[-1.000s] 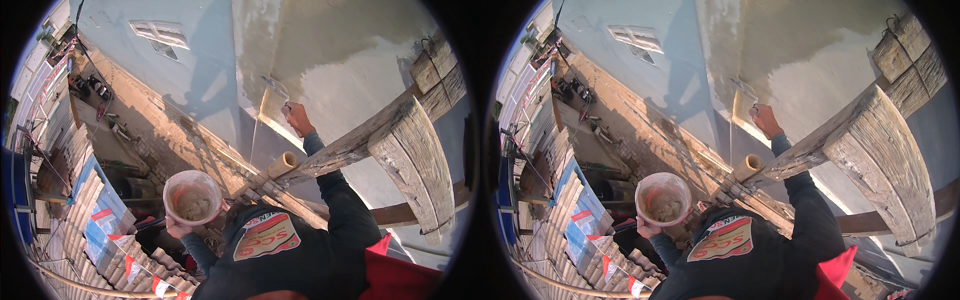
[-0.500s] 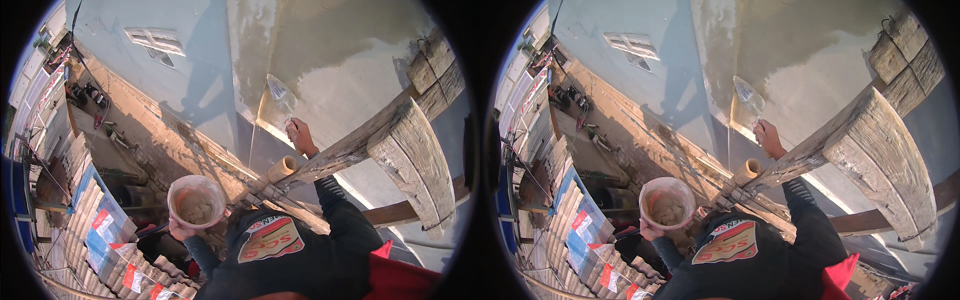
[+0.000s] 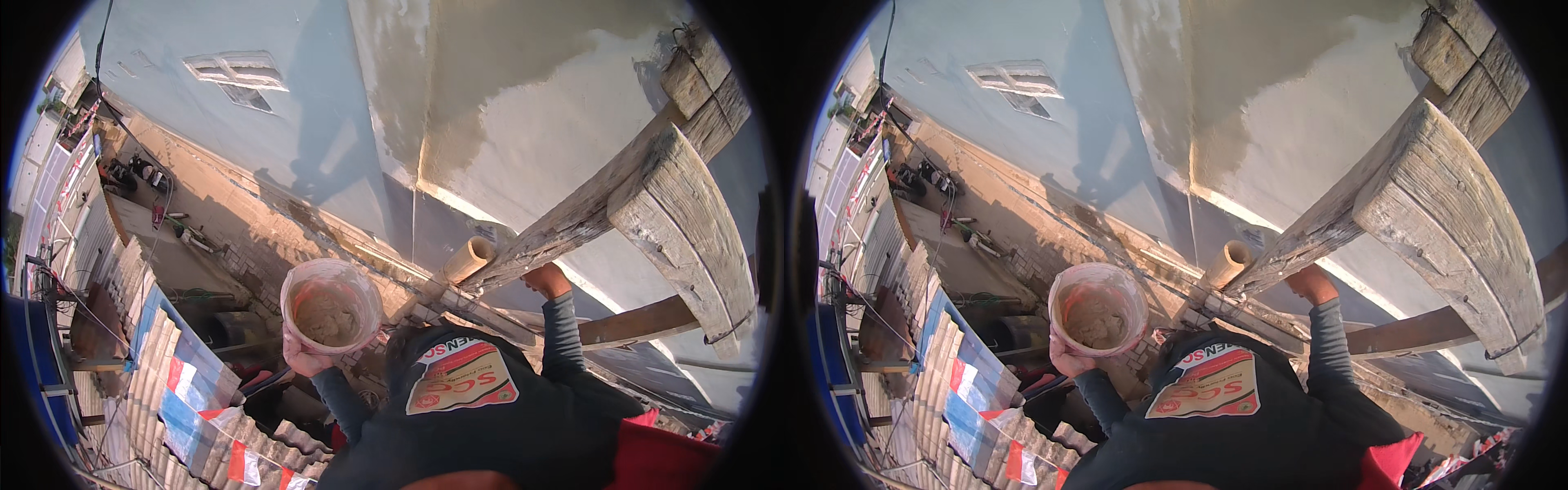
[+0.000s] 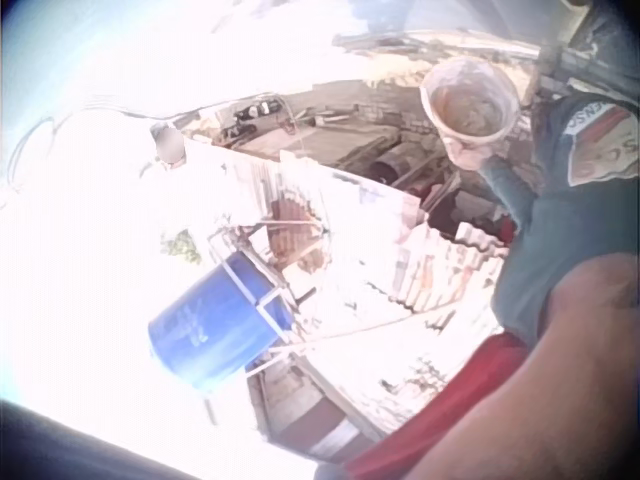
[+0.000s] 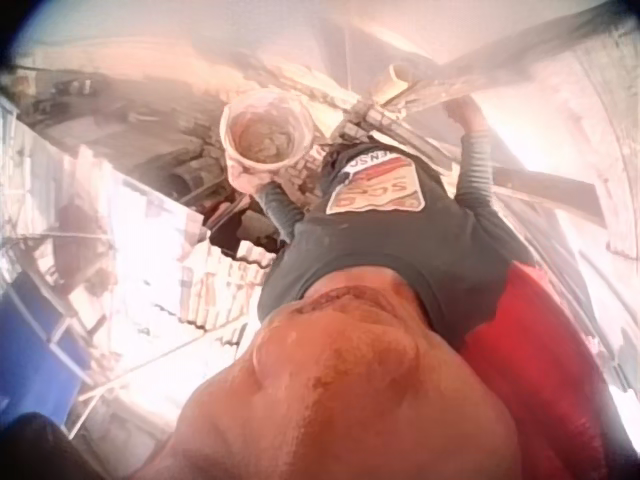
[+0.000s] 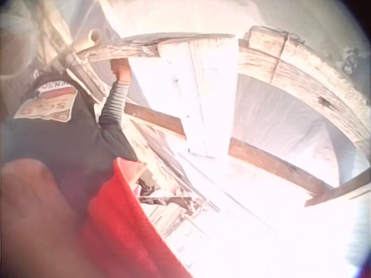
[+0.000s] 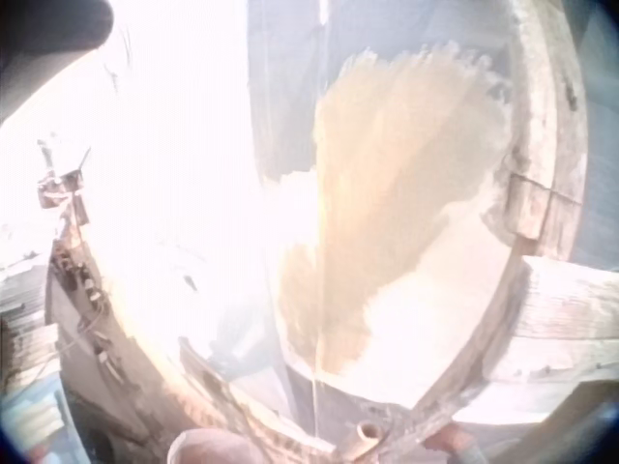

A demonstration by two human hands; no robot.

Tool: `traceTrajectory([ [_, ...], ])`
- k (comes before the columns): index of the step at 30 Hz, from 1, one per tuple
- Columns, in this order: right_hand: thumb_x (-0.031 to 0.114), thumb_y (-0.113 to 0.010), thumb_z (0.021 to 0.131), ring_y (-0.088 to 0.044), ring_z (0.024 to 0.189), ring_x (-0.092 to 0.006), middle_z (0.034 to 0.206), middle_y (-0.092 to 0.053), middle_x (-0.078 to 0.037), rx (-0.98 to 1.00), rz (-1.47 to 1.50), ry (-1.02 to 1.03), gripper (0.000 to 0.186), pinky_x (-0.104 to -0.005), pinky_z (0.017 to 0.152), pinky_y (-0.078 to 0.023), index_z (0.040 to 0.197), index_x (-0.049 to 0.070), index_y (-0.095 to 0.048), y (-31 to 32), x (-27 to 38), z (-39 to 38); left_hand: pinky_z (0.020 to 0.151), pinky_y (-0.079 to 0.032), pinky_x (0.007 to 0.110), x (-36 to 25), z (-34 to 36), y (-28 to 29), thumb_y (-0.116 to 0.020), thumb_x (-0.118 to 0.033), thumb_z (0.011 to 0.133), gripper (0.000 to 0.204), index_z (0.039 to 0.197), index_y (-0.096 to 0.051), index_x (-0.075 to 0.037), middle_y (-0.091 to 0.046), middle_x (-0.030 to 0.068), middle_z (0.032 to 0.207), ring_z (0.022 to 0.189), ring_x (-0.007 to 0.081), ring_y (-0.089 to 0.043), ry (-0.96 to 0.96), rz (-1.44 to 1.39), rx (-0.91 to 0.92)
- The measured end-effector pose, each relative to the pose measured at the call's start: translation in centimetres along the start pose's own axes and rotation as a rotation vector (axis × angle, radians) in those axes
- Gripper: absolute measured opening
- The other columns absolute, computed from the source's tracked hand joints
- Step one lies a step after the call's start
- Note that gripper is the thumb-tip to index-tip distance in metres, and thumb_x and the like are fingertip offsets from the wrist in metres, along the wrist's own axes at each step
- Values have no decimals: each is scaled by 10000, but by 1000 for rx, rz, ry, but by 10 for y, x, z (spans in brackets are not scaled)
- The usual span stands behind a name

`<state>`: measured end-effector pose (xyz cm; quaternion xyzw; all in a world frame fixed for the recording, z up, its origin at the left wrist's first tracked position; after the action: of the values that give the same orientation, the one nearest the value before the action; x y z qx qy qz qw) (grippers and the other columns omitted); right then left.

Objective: The person scoops plaster from a bucket with a trowel and applies it onto the exterior wall surface, smoothing it across the wall.

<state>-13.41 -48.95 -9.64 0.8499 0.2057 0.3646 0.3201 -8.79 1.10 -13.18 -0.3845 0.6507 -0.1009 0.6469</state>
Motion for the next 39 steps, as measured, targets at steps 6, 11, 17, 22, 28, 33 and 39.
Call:
traceTrajectory([
  [6, 236, -543, 852, -580, 912, -358, 963, -608, -212, -68, -479, 177, 250, -445, 778, -454, 869, -5, -606, 27, 26, -124, 948, -451, 425, -1, 27, 0, -554, -290, 886, 540, 1233, -477, 116, -543, 210, 1211, 1084, 321, -557, -70, 5, -35],
  [11, 212, -634, 779, -603, 685, -287, 781, -609, -195, -166, -134, -54, 292, -403, 685, -453, 925, -38, -593, 76, 3, -209, 962, -441, 433, -12, 32, -36, -542, -274, 895, 551, 1268, -440, 118, -542, 210, 1215, 1087, 325, -555, -26, -36, 22],
  [17, 315, -706, 788, -549, 644, -133, 755, -586, -77, 37, 179, 35, 461, -279, 618, -451, 1057, -42, -597, 90, 11, -248, 921, -463, 373, -21, 43, -50, -513, -269, 947, 498, 1227, -453, 139, -549, 198, 1201, 1063, 246, -565, -59, 77, 126],
  [22, 200, -643, 880, -563, 624, -116, 785, -590, -76, 496, 499, 345, 331, -260, 554, -448, 1078, -50, -555, 10, 104, -177, 903, -464, 331, -28, 43, -65, -525, -274, 945, 481, 1173, -493, 148, -562, 186, 1182, 1033, 209, -573, -121, 132, 218],
  [28, 145, -587, 818, -622, 730, -332, 756, -611, -176, 80, -401, 1009, 180, -416, 680, -490, 903, -14, -590, -114, 197, -91, 895, -466, 318, -42, 26, -59, -516, -253, 952, 457, 1164, -512, 151, -594, 172, 1142, 994, 197, -593, -193, 187, 163],
  [33, 127, -501, 820, -585, 680, -342, 719, -573, -140, 93, -457, 1143, 123, -447, 645, -458, 785, 38, -578, -185, 227, -60, 911, -456, 312, -41, 5, -63, -500, -203, 958, 418, 1210, -495, 130, -595, 167, 1145, 997, 200, -593, -130, 180, 59],
  [39, 103, -510, 819, -585, 758, -311, 800, -584, -130, 20, -368, 1321, 161, -436, 655, -442, 930, 28, -599, -189, 249, -55, 933, -448, 331, -44, 3, -55, -512, -222, 951, 450, 1221, -474, 136, -598, 180, 1144, 1020, 215, -591, -92, 148, 82],
])
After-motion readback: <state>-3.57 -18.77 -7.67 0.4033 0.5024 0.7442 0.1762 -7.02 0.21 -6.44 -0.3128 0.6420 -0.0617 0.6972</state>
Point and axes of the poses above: each hand's wrist, its own z-axis towards the middle knuckle, its own y-axis out of the back of the hand, x = y × z, the point moved 4 cm from there along z, towards the middle knuckle
